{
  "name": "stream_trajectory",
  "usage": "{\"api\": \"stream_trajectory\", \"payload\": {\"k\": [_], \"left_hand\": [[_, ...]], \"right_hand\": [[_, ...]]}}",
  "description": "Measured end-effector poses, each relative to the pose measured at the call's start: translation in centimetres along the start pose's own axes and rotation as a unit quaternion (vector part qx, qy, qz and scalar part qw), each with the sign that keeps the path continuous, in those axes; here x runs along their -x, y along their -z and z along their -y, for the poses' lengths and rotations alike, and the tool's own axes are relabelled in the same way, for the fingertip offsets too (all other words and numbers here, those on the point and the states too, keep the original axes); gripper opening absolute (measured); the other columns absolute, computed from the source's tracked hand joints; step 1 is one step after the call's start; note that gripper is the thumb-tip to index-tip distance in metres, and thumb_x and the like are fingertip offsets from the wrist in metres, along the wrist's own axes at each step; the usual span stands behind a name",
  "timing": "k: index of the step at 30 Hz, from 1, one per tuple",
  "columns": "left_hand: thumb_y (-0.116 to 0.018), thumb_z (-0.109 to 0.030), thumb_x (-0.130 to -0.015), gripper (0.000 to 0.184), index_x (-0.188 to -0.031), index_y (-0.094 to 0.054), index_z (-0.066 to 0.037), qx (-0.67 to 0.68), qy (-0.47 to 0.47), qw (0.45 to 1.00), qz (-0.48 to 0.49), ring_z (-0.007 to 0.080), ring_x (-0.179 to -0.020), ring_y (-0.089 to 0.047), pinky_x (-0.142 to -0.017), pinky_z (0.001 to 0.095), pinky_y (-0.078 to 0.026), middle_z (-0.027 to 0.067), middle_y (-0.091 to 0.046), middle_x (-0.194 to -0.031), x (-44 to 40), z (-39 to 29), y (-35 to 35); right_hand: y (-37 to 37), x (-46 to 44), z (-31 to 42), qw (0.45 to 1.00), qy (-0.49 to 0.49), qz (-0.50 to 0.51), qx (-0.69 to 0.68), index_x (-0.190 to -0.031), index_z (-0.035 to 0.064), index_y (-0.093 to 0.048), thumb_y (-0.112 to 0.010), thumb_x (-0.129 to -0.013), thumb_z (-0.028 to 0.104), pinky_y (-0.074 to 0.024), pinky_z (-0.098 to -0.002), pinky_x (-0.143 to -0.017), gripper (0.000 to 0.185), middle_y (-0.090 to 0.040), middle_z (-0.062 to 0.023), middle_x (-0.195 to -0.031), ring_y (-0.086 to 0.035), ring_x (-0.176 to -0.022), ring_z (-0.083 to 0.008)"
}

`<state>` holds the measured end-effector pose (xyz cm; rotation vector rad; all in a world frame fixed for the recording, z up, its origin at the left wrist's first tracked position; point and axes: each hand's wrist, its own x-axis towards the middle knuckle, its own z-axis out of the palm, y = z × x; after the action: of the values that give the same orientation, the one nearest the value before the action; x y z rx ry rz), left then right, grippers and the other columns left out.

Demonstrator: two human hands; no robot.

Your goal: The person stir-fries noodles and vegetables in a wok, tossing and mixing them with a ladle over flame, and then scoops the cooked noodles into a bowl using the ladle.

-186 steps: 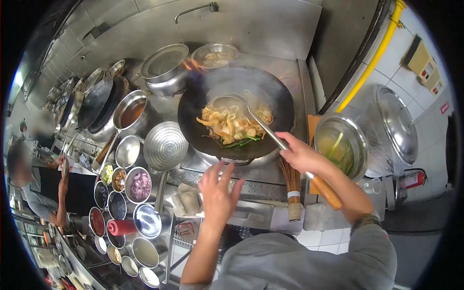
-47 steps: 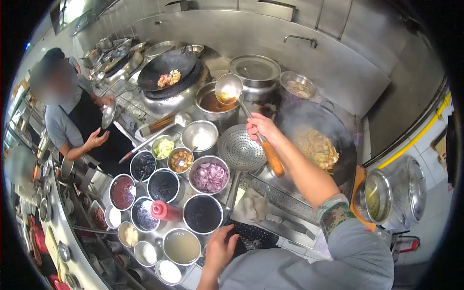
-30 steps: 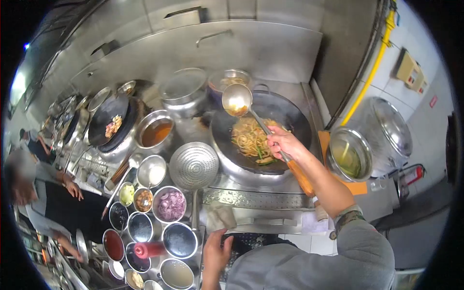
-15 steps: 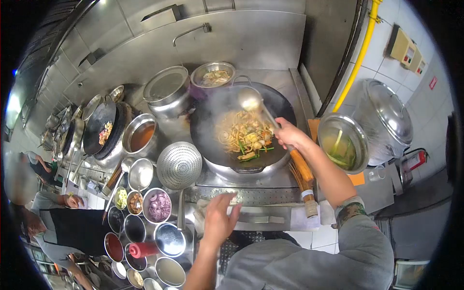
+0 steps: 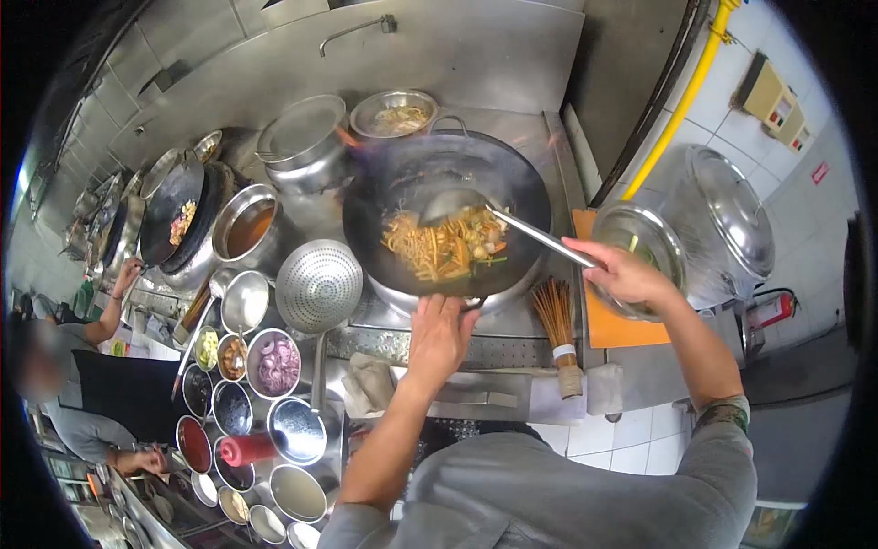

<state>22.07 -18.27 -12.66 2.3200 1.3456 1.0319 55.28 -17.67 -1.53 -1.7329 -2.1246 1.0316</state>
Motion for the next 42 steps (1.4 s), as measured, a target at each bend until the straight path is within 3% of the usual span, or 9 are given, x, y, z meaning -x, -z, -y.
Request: {"api": "stream_trajectory", "payload": {"k": [3,6,11,18,23,26,31,34,42], "left_hand": [[-0.074,-0.014,-0.091,0.015,-0.098,-0.066,-0.002,0.070,-0.012,0.997,-0.028,0.0397,-0.087,-0.057,-0.079,0.0475,-0.045,0.0170,-0.061,-0.088,0.8,-2.0,0.6],[-0.074,-0.012,-0.091,0.012,-0.092,-0.066,-0.003,0.068,-0.001,0.996,-0.053,0.0395,-0.084,-0.057,-0.077,0.0475,-0.046,0.0168,-0.061,-0.086,1.0,-1.6,-1.7],[-0.077,-0.012,-0.087,0.015,-0.090,-0.065,-0.004,0.071,-0.016,0.997,-0.024,0.0379,-0.088,-0.057,-0.078,0.0483,-0.046,0.0154,-0.060,-0.089,8.4,0.8,-3.3],[-0.076,-0.010,-0.087,0.014,-0.092,-0.065,-0.004,0.086,-0.019,0.993,-0.081,0.0387,-0.089,-0.057,-0.080,0.0482,-0.046,0.0153,-0.060,-0.090,2.3,-2.1,2.0],[-0.075,-0.013,-0.088,0.012,-0.089,-0.066,-0.005,0.070,-0.017,0.995,-0.072,0.0397,-0.092,-0.058,-0.080,0.0491,-0.047,0.0169,-0.059,-0.090,4.8,1.4,-3.1],[-0.075,-0.012,-0.087,0.011,-0.087,-0.066,-0.006,0.097,-0.022,0.995,-0.025,0.0403,-0.091,-0.058,-0.079,0.0498,-0.047,0.0177,-0.059,-0.090,9.4,1.1,-1.5],[-0.077,-0.013,-0.086,0.016,-0.088,-0.063,-0.005,0.078,-0.014,0.995,-0.064,0.0393,-0.090,-0.056,-0.078,0.0486,-0.046,0.0166,-0.057,-0.090,3.1,0.7,0.7],[-0.077,-0.013,-0.086,0.017,-0.088,-0.063,-0.004,0.071,-0.028,0.995,-0.071,0.0389,-0.090,-0.056,-0.078,0.0487,-0.046,0.0161,-0.058,-0.090,1.3,2.6,-0.6],[-0.076,-0.015,-0.088,0.016,-0.089,-0.067,-0.002,0.063,-0.008,0.997,-0.054,0.0387,-0.089,-0.057,-0.079,0.0488,-0.047,0.0168,-0.060,-0.089,-0.3,3.0,-1.6]], "right_hand": [[1.6,-0.3,-2.9,0.997,0.069,0.023,0.026,-0.156,0.0176,-0.046,-0.059,-0.100,0.006,-0.0454,-0.0346,-0.107,0.059,-0.063,-0.0109,-0.138,-0.061,-0.121,-0.0226],[0.0,-2.9,-3.9,0.992,0.066,0.011,0.104,-0.154,0.0213,-0.048,-0.062,-0.098,0.009,-0.0489,-0.0398,-0.103,0.059,-0.060,-0.0183,-0.143,-0.064,-0.120,-0.0320],[-2.0,-2.4,0.4,0.944,-0.029,-0.127,0.303,-0.150,0.0344,-0.052,-0.062,-0.095,0.007,-0.0531,-0.0499,-0.088,0.063,-0.071,-0.0139,-0.106,-0.067,-0.099,-0.0391],[1.4,-2.1,-3.9,0.993,0.107,-0.017,0.051,-0.148,0.0312,-0.056,-0.064,-0.094,0.006,-0.0537,-0.0404,-0.097,0.060,-0.065,-0.0163,-0.136,-0.069,-0.106,-0.0363],[-1.6,-4.3,-0.2,0.972,-0.033,-0.091,0.212,-0.149,0.0393,-0.053,-0.064,-0.094,0.013,-0.0550,-0.0470,-0.083,0.061,-0.071,-0.0182,-0.112,-0.067,-0.089,-0.0416],[-1.1,-2.2,-1.2,0.936,0.034,-0.162,0.311,-0.148,0.0394,-0.053,-0.064,-0.095,0.014,-0.0554,-0.0465,-0.081,0.060,-0.071,-0.0174,-0.112,-0.067,-0.088,-0.0414],[2.4,-1.3,-1.5,0.962,0.168,-0.127,0.174,-0.147,0.0413,-0.055,-0.063,-0.096,0.012,-0.0539,-0.0471,-0.086,0.059,-0.071,-0.0122,-0.101,-0.068,-0.091,-0.0379],[2.0,-3.4,2.6,0.947,0.070,-0.130,0.287,-0.147,0.0362,-0.056,-0.065,-0.093,0.009,-0.0537,-0.0459,-0.086,0.061,-0.067,-0.0118,-0.092,-0.066,-0.090,-0.0354],[-3.0,-12.5,2.7,0.859,0.121,-0.136,0.479,-0.150,0.0445,-0.049,-0.047,-0.097,0.006,-0.0565,-0.0454,-0.076,0.065,-0.060,-0.0137,-0.099,-0.070,-0.090,-0.0317]]}}
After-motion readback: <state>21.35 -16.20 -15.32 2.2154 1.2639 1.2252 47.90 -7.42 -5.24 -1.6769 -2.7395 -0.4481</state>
